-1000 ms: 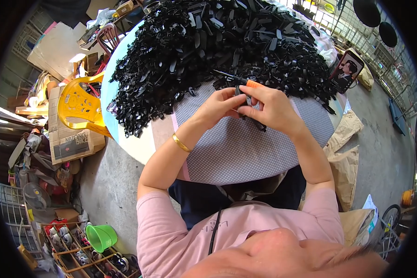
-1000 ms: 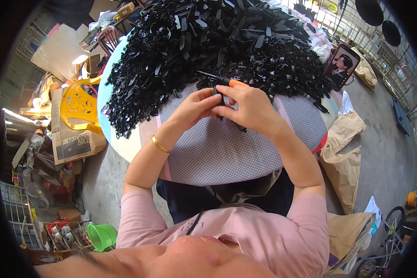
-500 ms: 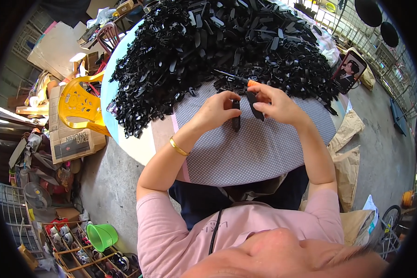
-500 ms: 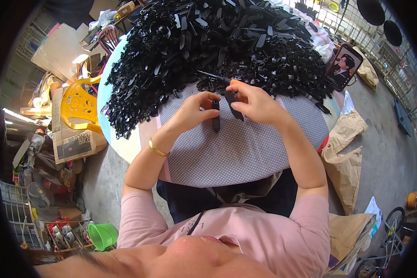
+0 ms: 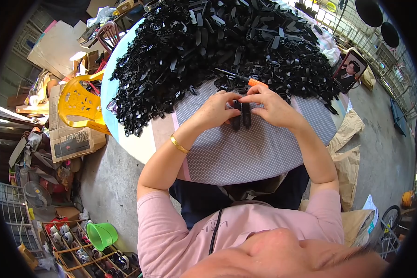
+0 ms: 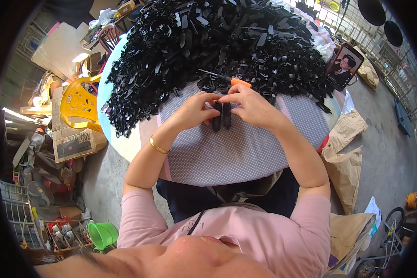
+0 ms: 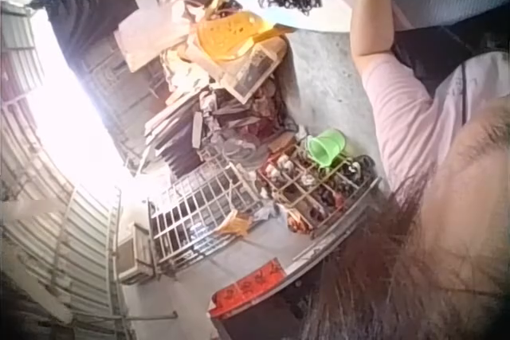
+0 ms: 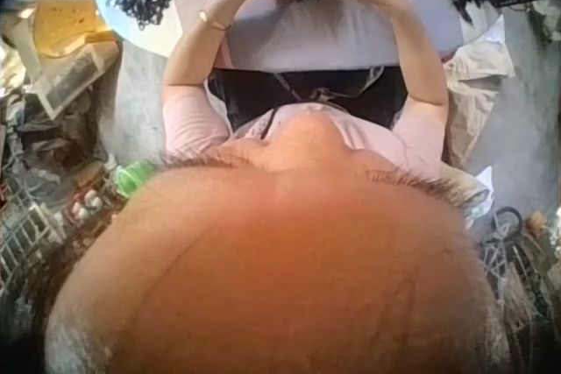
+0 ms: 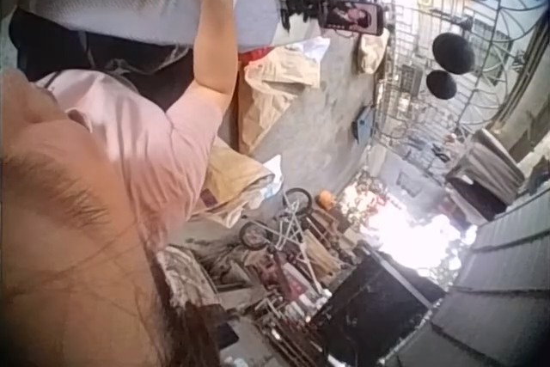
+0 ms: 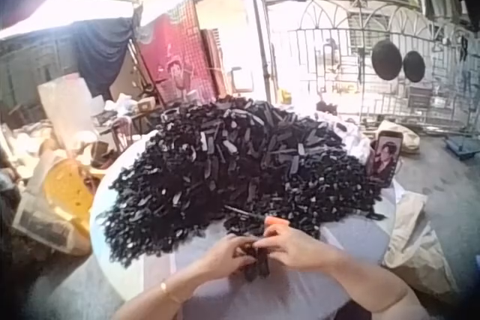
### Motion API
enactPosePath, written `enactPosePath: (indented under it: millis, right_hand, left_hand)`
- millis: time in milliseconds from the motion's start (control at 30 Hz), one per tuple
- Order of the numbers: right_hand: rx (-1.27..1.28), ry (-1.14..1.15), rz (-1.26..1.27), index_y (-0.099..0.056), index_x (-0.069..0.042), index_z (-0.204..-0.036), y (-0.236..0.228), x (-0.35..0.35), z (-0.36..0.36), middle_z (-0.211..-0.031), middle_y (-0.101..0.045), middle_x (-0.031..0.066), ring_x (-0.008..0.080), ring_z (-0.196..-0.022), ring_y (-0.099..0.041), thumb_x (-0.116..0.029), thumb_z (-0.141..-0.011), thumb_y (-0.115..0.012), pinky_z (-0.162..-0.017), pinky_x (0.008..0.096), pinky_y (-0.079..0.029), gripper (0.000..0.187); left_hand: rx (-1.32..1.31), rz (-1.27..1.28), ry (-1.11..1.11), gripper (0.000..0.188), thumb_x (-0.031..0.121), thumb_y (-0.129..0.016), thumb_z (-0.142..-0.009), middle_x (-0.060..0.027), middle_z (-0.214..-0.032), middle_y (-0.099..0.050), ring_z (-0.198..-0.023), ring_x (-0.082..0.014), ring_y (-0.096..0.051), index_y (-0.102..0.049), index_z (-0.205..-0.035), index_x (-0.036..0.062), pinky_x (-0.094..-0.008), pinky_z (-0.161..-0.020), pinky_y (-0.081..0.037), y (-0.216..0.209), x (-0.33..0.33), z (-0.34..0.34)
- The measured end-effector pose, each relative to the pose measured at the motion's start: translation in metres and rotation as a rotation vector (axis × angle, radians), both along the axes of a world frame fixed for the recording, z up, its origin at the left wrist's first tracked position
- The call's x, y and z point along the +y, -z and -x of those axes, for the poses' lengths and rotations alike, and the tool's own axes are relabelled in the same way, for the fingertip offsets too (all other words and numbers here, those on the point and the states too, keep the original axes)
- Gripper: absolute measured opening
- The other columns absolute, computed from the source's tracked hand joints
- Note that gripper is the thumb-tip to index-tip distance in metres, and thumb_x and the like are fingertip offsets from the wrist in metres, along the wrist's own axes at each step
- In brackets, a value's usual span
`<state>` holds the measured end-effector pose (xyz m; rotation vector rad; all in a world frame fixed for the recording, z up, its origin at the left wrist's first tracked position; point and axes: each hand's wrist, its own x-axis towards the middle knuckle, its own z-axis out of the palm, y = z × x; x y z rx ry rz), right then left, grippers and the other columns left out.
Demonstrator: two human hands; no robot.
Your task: The recorder is assembling small black plastic components by hand and with a small screwdriver on a round table.
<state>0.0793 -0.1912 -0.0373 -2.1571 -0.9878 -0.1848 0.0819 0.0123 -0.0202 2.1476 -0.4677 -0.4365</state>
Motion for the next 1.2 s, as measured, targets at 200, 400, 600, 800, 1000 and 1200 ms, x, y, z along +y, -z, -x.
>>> enactPosePath:
  millis: [200,400,600,800,1000,1200]
  right_hand:
    - [0.185,0.045,-0.014,-0.058,0.001,-0.106,-0.002,0.004,0.001,-0.097,-0.056,0.0109,0.019,-0.085,-0.059,0.0,-0.072,-0.06,-0.074,0.0286,-0.05,0.034]
    - [0.382,0.066,-0.104,-0.057,0.002,-0.102,-0.015,0.009,0.01,-0.094,-0.058,0.0097,0.0132,-0.075,-0.06,0.0,-0.069,-0.065,-0.063,0.0241,-0.053,0.034]
    - [0.31,0.064,-0.124,-0.058,0.001,-0.099,-0.012,0.008,0.009,-0.088,-0.06,0.0093,0.0147,-0.074,-0.061,-0.004,-0.068,-0.069,-0.064,0.0261,-0.052,0.033]
    - [-0.273,0.65,-0.045,-0.065,-0.003,-0.087,-0.008,-0.032,-0.026,-0.084,-0.063,0.0089,0.0266,-0.077,-0.059,-0.016,-0.074,-0.065,-0.069,0.0333,-0.048,0.018]
    - [-0.102,0.834,0.357,-0.068,-0.012,-0.092,-0.001,-0.049,-0.034,-0.09,-0.06,0.0063,0.0244,-0.088,-0.058,-0.025,-0.072,-0.068,-0.073,0.0358,-0.049,0.024]
    - [-0.057,0.823,0.269,-0.069,-0.011,-0.084,-0.001,-0.049,-0.038,-0.087,-0.061,0.0062,0.0243,-0.085,-0.06,-0.022,-0.071,-0.068,-0.071,0.0351,-0.049,0.017]
  left_hand:
    - [0.025,0.01,-0.027,0.037,0.005,-0.064,-0.077,-0.0129,-0.098,-0.053,-0.066,-0.0153,-0.062,-0.056,-0.112,0.0006,-0.0247,-0.055,-0.052,0.003,-0.002,0.0]
    - [0.028,-0.016,-0.039,0.039,0.005,-0.065,-0.076,-0.0122,-0.097,-0.054,-0.069,-0.0172,-0.063,-0.054,-0.113,-0.0028,-0.0251,-0.056,-0.053,0.002,-0.002,0.004]
    - [0.106,0.007,-0.028,0.039,0.007,-0.064,-0.078,-0.0119,-0.093,-0.057,-0.066,-0.0157,-0.063,-0.052,-0.114,-0.0034,-0.0244,-0.052,-0.052,-0.002,-0.002,0.004]
    - [-0.318,0.038,-0.278,0.024,0.009,-0.062,-0.08,-0.0046,-0.076,-0.061,-0.057,-0.0093,-0.056,-0.061,-0.103,0.0007,-0.0202,-0.046,-0.042,0.006,0.017,-0.041]
    - [-0.644,-0.335,-0.252,0.028,0.029,-0.065,-0.075,-0.0147,-0.078,-0.065,-0.075,-0.027,-0.063,-0.068,-0.085,0.0032,-0.0345,-0.068,-0.049,-0.018,-0.026,-0.106]
    - [-0.76,-0.613,-0.428,0.036,0.032,-0.073,-0.067,-0.0163,-0.089,-0.063,-0.083,-0.0321,-0.062,-0.064,-0.084,0.0019,-0.0384,-0.072,-0.051,0.011,-0.065,-0.137]
